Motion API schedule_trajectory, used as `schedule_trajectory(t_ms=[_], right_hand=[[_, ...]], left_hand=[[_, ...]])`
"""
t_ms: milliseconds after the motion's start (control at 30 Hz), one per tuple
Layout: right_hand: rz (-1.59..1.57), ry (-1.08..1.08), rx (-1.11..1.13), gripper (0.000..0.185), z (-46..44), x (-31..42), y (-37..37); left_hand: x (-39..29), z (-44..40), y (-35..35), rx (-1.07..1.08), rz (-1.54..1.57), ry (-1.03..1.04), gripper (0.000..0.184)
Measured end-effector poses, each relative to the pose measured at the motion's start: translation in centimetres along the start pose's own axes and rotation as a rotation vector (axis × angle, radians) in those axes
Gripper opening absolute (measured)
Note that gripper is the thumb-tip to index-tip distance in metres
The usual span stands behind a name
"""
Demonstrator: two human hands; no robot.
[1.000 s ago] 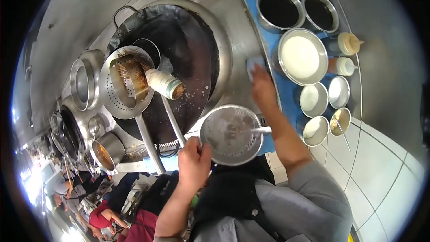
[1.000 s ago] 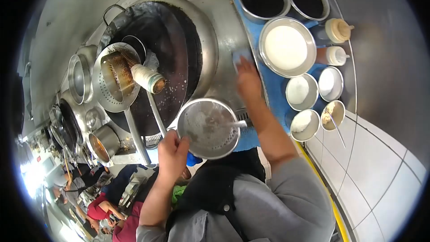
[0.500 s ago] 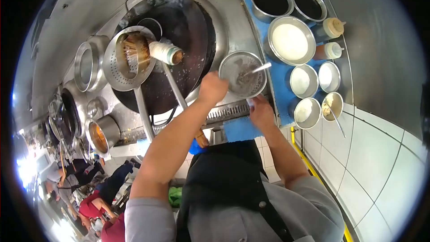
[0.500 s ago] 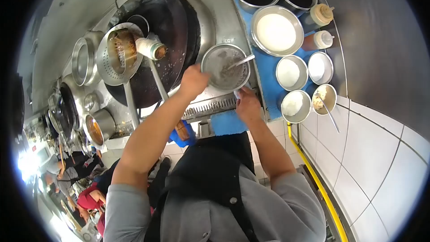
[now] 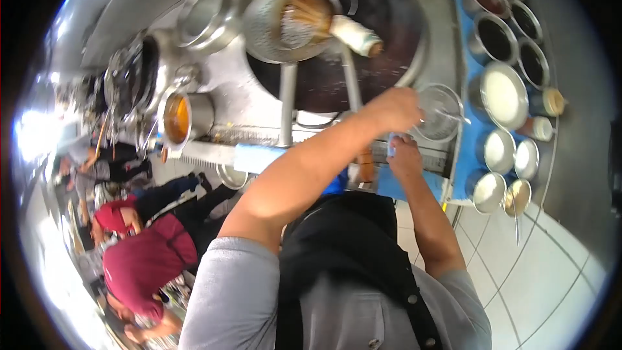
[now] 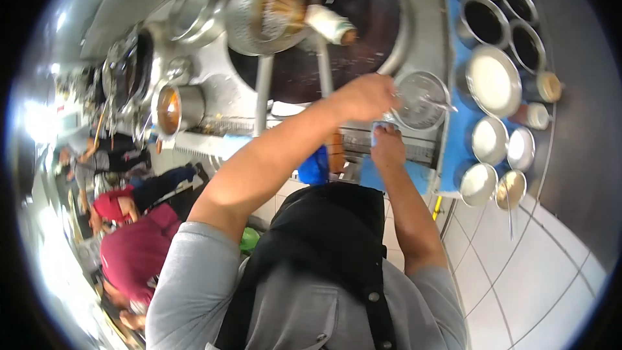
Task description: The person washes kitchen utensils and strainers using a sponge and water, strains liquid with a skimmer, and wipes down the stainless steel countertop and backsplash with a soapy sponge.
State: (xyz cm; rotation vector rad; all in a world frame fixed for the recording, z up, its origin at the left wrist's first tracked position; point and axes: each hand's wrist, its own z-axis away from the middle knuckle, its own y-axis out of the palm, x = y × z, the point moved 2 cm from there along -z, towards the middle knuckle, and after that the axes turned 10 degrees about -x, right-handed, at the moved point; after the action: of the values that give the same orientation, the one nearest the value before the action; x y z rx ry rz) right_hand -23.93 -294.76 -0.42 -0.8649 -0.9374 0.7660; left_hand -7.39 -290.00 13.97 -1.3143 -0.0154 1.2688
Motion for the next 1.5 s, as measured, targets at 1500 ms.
schedule_trajectory(t_ms=[1500], right_hand=[[0.208, -0.443, -0.583, 0.037, -37.8, 53.7, 11.0]], left_hand=[[54.6, 48.4, -10.2, -1.048, 0.392, -0.947, 0.048]])
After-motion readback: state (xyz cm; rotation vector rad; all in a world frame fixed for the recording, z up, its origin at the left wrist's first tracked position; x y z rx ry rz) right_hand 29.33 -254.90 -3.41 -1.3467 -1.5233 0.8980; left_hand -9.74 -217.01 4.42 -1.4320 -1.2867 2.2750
